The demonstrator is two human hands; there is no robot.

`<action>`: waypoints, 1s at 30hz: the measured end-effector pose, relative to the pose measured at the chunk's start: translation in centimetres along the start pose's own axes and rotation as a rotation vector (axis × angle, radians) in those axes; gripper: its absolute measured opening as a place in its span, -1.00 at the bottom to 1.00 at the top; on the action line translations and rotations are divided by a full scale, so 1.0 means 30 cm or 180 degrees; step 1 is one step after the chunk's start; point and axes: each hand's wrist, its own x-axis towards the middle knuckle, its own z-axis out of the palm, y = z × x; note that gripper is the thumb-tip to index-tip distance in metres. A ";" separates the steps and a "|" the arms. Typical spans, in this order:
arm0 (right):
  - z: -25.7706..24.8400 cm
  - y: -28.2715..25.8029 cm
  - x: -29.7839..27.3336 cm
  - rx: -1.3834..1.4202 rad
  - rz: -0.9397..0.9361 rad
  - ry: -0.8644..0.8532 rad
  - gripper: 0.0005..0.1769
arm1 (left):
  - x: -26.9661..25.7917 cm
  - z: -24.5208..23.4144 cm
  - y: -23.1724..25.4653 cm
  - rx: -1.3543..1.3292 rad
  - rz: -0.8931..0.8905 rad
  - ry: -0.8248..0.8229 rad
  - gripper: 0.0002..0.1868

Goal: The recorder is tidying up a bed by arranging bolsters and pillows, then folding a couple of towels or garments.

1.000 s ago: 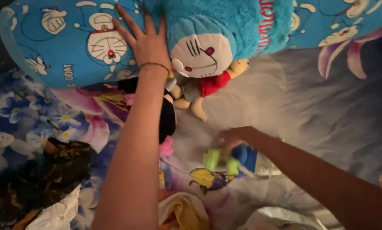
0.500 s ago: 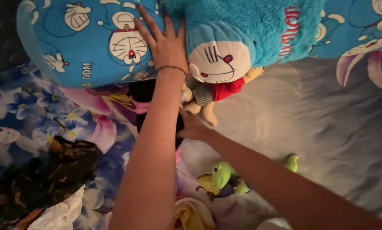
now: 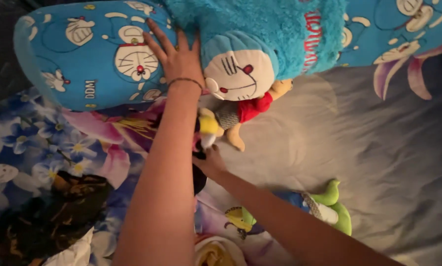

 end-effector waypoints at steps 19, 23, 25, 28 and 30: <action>-0.400 0.074 0.158 -0.2434 -0.2384 0.1380 0.09 | 0.020 -0.135 -0.010 -0.0112 0.0076 -0.0671 -0.17; -0.439 -0.076 0.025 -0.1068 0.0107 -0.0367 0.21 | 0.026 -0.133 -0.007 -0.0102 -0.0004 -0.0995 -0.11; -0.417 0.010 0.074 -0.1391 -0.0322 -0.0243 0.22 | 0.025 -0.141 -0.002 0.0079 -0.0001 -0.1005 -0.02; -0.399 0.070 0.115 -0.1676 -0.0985 -0.0206 0.20 | 0.022 -0.172 0.002 0.0269 -0.0010 -0.1043 0.18; -0.375 0.124 0.156 -0.1627 -0.1248 -0.0273 0.14 | 0.035 -0.190 -0.004 0.0303 -0.0022 -0.1040 0.27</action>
